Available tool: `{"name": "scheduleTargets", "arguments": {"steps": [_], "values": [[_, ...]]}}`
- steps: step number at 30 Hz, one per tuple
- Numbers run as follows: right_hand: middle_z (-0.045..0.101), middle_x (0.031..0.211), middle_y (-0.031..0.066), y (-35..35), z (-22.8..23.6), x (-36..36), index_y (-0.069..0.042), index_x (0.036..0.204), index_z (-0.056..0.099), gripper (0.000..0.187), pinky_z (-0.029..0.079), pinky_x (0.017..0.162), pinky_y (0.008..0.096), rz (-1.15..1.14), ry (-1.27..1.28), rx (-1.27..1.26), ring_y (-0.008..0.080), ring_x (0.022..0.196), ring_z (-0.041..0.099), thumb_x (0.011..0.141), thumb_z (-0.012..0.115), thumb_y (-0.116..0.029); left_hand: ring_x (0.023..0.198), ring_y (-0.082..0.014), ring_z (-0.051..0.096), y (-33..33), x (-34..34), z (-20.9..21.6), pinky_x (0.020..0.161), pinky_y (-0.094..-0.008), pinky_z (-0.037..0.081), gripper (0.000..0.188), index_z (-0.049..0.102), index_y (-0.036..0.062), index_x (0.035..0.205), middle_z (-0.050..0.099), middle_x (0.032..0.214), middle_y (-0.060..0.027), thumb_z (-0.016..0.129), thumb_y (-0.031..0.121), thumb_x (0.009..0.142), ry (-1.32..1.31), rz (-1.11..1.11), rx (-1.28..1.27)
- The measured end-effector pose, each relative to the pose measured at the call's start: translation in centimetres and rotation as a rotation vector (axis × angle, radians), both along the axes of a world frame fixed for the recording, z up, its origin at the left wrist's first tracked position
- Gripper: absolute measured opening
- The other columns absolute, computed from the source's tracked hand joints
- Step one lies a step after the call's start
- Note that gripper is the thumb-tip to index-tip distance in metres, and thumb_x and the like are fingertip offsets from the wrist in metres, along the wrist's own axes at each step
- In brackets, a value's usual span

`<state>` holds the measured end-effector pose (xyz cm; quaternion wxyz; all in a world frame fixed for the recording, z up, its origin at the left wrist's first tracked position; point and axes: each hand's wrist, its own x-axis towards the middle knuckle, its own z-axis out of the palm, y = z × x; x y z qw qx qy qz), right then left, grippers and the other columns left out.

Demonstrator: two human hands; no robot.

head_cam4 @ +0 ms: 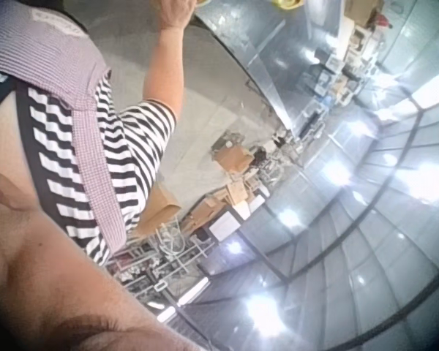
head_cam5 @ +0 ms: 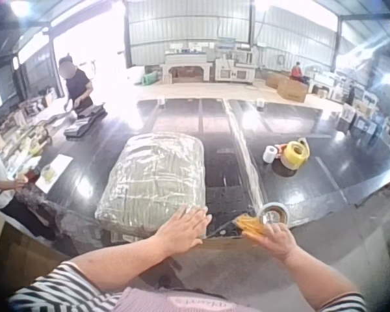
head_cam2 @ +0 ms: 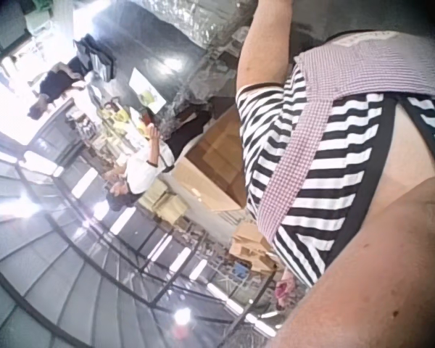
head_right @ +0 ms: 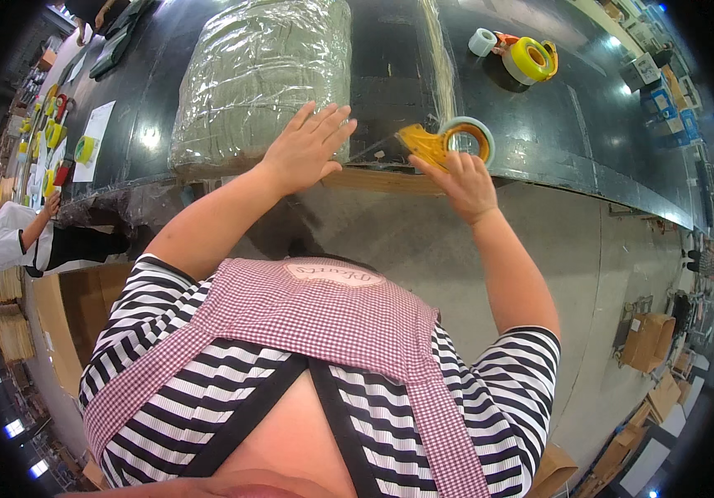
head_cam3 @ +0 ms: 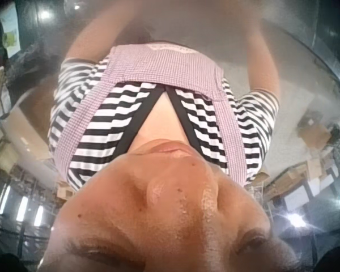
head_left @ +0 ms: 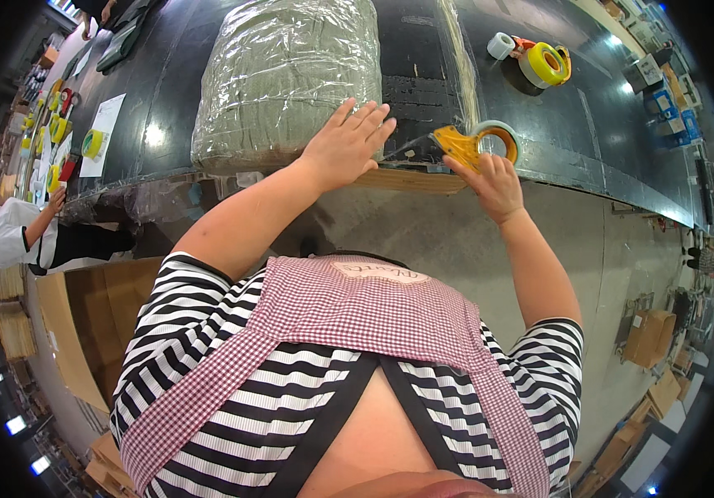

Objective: The person wraps a large package in a green woven sack, secures it with clear packing tape using a handheld dispenser, and affixes a shipping label to the top. The person repeatedly rotates the package to tape all sides and edges.

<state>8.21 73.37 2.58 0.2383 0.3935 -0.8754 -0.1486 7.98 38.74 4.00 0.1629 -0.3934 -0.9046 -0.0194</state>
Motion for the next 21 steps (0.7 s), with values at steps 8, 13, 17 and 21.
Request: {"name": "scheduleTargets", "arguments": {"steps": [8, 13, 17, 21], "values": [[0.05, 0.095, 0.003, -8.2, 1.0, -2.5, -0.039, 0.148, 0.044, 0.068, 0.042, 0.076, 0.0332, -0.048, -0.059, -0.092, 0.0204, 0.089, 0.051, 0.087, 0.054, -0.012, 0.116, -0.0309, 0.054, 5.2, 1.9, -0.7, 0.108, -0.0513, 0.032, 0.033, 0.073, 0.0057, 0.106, 0.065, 0.115, -0.0109, 0.055, 0.027, 0.088, 0.073, -0.116, -0.774], [0.051, 0.092, 0.0037, -11.0, 0.2, -2.1, -0.037, 0.142, 0.052, 0.06, 0.041, 0.072, 0.0333, -0.071, -0.077, -0.217, 0.0212, 0.084, 0.052, 0.087, 0.053, -0.014, 0.126, -0.033, 0.049, 4.3, 0.9, -1.5, 0.115, -0.0528, 0.025, 0.042, 0.07, 0.0044, 0.117, 0.063, 0.124, -0.0124, 0.053, 0.031, 0.089, 0.101, -0.062, -0.716], [0.052, 0.098, 0.0109, -10.9, -2.3, -4.0, -0.036, 0.144, 0.05, 0.07, 0.048, 0.076, 0.042, -0.415, 0.066, -0.589, 0.0288, 0.09, 0.057, 0.08, 0.069, -0.015, 0.129, -0.0347, 0.047, 4.6, 0.5, -1.3, 0.114, -0.0538, 0.026, 0.045, 0.07, 0.0034, 0.118, 0.062, 0.127, -0.0132, 0.052, 0.033, 0.089, 0.118, -0.04, -0.736], [0.057, 0.11, 0.0165, -4.3, 3.9, -7.7, -0.028, 0.136, 0.058, 0.068, 0.05, 0.083, 0.0466, -0.771, 0.114, -0.643, 0.0366, 0.098, 0.06, 0.072, 0.077, -0.016, 0.132, -0.0356, 0.045, 5.0, 0.0, -0.9, 0.113, -0.0545, 0.026, 0.048, 0.067, 0.0044, 0.125, 0.059, 0.134, -0.0125, 0.051, 0.035, 0.092, 0.077, 0.019, -0.844]]}}
